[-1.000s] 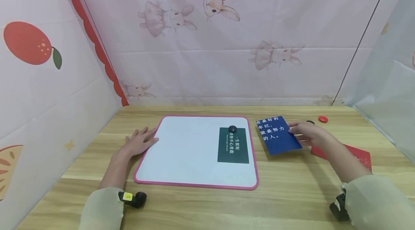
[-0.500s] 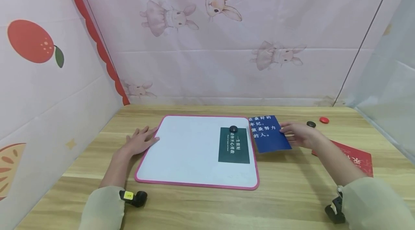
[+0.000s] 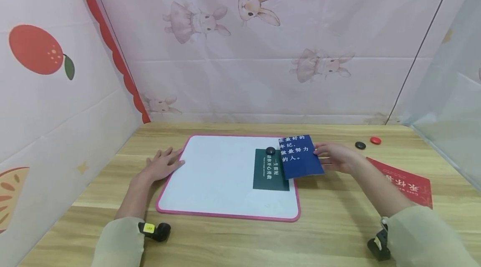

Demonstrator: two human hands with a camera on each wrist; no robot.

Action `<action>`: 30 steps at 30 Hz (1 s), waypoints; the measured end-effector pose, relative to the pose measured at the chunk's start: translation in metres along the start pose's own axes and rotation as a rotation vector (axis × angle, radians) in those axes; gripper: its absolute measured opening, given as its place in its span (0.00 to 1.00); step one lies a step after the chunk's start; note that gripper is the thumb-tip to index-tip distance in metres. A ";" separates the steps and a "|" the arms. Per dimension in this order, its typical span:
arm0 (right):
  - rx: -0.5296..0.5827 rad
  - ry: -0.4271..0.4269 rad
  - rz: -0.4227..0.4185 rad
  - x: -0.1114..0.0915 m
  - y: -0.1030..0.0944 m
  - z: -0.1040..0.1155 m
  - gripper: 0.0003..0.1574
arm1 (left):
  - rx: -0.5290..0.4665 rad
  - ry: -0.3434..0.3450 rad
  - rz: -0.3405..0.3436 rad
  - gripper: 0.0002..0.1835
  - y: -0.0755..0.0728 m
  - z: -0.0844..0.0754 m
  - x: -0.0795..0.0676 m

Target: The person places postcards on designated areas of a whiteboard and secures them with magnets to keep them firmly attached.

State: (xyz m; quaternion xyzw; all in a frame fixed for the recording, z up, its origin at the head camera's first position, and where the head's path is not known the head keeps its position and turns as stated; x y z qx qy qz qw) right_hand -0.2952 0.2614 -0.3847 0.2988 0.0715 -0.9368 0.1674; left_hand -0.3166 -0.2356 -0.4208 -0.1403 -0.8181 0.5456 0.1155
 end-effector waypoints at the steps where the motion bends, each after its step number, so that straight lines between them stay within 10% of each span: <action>1: 0.001 0.002 0.000 0.000 0.002 0.001 0.38 | -0.002 -0.001 0.000 0.35 0.000 0.000 0.000; 30: 0.059 -0.007 -0.032 0.003 0.049 0.018 0.33 | -0.023 -0.009 0.008 0.36 -0.001 0.001 0.003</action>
Point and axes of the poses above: each hand's wrist, its own x-axis towards the middle knuckle, its own y-axis out of the palm, z = x × y, the point moved 4 cm from there along x, towards the middle knuckle, and after that the axes turned 14 degrees about y, right-handed, at the moved point
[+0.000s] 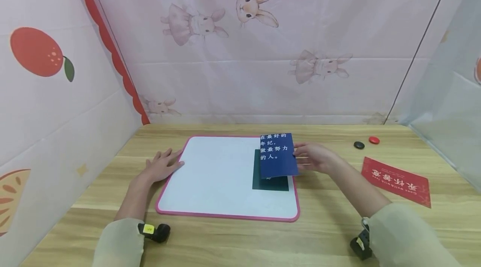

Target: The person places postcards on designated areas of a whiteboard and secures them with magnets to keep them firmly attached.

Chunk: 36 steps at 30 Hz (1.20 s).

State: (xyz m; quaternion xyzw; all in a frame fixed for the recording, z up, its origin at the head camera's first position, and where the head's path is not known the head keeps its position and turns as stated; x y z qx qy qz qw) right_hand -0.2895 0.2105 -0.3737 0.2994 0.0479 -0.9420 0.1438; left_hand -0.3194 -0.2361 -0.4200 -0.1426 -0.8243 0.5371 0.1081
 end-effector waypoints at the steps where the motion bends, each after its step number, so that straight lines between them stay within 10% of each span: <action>1: 0.000 -0.002 0.001 0.000 0.001 0.000 0.32 | -0.001 -0.001 0.000 0.36 0.000 0.000 0.000; 36: -0.022 -0.018 0.006 0.016 0.040 0.004 0.32 | -0.001 0.005 0.001 0.36 0.000 0.000 -0.001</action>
Point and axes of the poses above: each hand's wrist, its own x-axis towards the middle knuckle, its own y-axis out of the palm, z = x × y, the point moved 4 cm from there along x, towards the middle knuckle, and after that the axes turned 14 degrees about y, right-handed, at the moved point
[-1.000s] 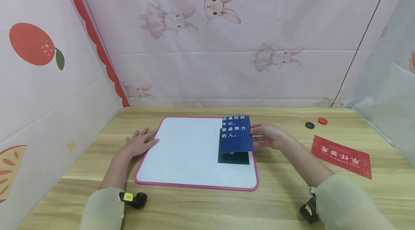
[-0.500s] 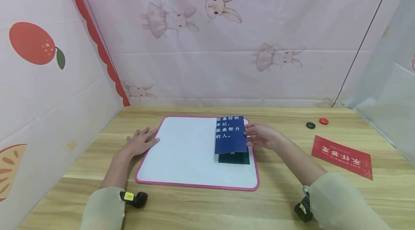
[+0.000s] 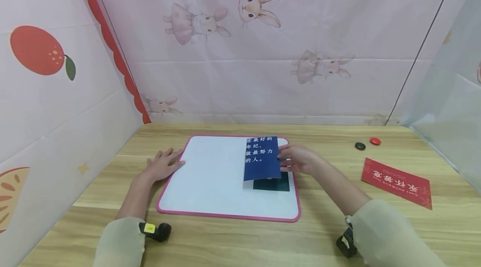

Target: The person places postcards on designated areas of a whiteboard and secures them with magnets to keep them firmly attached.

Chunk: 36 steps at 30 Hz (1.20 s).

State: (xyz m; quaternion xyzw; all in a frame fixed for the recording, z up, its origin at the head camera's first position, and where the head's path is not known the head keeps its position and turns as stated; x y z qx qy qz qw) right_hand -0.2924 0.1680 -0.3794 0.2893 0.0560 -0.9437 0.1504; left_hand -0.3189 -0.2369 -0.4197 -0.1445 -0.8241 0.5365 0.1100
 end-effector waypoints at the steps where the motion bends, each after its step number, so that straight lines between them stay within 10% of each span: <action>1: 0.001 0.000 0.006 0.000 0.001 0.000 0.32 | -0.001 -0.002 0.001 0.36 0.000 0.000 0.000; 36: 0.062 -0.009 0.048 0.015 0.042 0.011 0.25 | 0.013 0.016 -0.001 0.34 0.000 -0.001 0.001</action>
Point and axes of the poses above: each hand's wrist, its own x-axis towards the middle knuckle, its own y-axis out of the palm, z = x × y, the point moved 4 cm from there along x, towards the middle knuckle, and after that the axes turned 14 degrees about y, right-handed, at the moved point
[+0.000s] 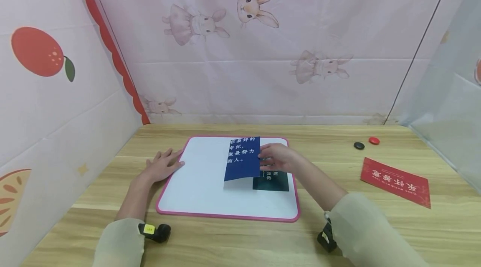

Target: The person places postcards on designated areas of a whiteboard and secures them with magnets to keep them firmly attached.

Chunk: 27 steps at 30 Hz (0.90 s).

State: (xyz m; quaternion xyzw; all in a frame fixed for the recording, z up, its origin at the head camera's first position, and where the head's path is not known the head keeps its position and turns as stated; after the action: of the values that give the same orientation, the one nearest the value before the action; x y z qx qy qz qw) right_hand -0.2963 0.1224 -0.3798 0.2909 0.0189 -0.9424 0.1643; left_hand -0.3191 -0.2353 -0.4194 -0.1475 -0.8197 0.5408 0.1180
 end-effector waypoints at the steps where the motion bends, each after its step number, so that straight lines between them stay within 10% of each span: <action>1: -0.004 0.003 0.001 0.000 0.001 0.000 0.26 | -0.003 0.000 0.001 0.34 0.000 0.000 0.000; 27: -0.008 0.046 -0.038 0.018 0.022 0.003 0.24 | 0.010 -0.001 0.003 0.35 0.000 0.003 0.002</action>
State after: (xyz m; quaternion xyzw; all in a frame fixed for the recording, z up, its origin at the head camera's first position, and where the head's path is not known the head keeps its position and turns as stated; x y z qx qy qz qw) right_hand -0.3052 0.0961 -0.3865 0.3113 0.0323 -0.9383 0.1469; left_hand -0.3217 -0.2370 -0.4204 -0.1477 -0.8167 0.5453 0.1175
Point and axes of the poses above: each hand's wrist, its own x-axis towards the middle knuckle, its own y-axis out of the palm, z = x × y, the point moved 4 cm from there along x, towards the middle knuckle, and after that the axes turned 14 degrees about y, right-handed, at the moved point
